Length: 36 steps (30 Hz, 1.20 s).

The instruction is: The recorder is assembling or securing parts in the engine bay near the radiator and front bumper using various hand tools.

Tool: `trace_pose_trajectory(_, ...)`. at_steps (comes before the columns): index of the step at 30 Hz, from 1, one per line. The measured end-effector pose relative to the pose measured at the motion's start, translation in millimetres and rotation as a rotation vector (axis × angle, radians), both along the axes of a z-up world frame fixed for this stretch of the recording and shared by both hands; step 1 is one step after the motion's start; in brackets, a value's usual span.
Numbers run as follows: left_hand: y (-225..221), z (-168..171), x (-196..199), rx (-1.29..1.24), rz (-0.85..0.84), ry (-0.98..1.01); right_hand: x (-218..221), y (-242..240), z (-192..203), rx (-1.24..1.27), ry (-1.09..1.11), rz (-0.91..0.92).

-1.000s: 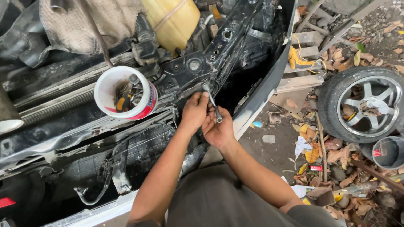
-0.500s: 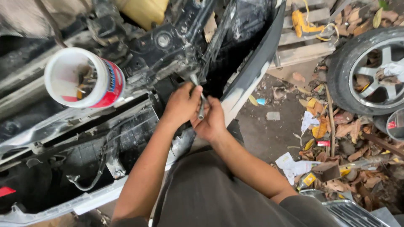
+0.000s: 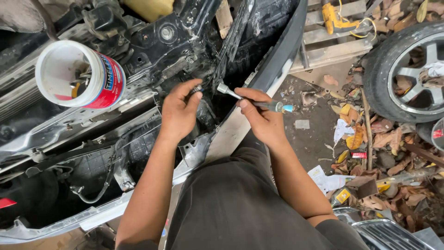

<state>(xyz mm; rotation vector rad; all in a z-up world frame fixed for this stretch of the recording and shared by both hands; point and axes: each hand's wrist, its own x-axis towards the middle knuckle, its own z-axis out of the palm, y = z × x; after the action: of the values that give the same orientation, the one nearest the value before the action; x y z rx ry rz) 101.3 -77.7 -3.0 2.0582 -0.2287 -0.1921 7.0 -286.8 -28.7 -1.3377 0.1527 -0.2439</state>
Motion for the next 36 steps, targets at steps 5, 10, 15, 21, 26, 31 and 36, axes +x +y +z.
trace_pose_trajectory(5,-1.1,-0.3,-6.2,0.006,-0.088,-0.106,7.3,3.5,6.9,-0.249,-0.051,0.012)
trace_pose_trajectory(10,8.1,-5.4,2.2,-0.21,-0.054,0.087,19.7,0.6,33.6,-0.401,-0.081,0.066)
trace_pose_trajectory(15,14.9,19.8,6.7,-0.18,-0.187,0.114,34.2,-10.4,45.5,-0.667,-0.351,0.127)
trace_pose_trajectory(21,20.7,9.7,20.6,-0.208,-0.232,0.253,42.8,-10.1,45.1,-0.8,-0.504,0.17)
trace_pose_trajectory(26,-3.8,-28.1,38.3,-0.716,0.09,0.569,43.4,7.9,25.1,-0.44,-0.206,0.235)
trace_pose_trajectory(31,-33.3,-48.4,44.0,-0.89,0.276,0.551,52.0,29.8,19.8,-0.554,-0.273,0.024)
trace_pose_trajectory(36,-40.5,-50.4,55.4,-0.946,0.346,0.55,67.4,32.8,23.7,-0.628,-0.212,-0.056)
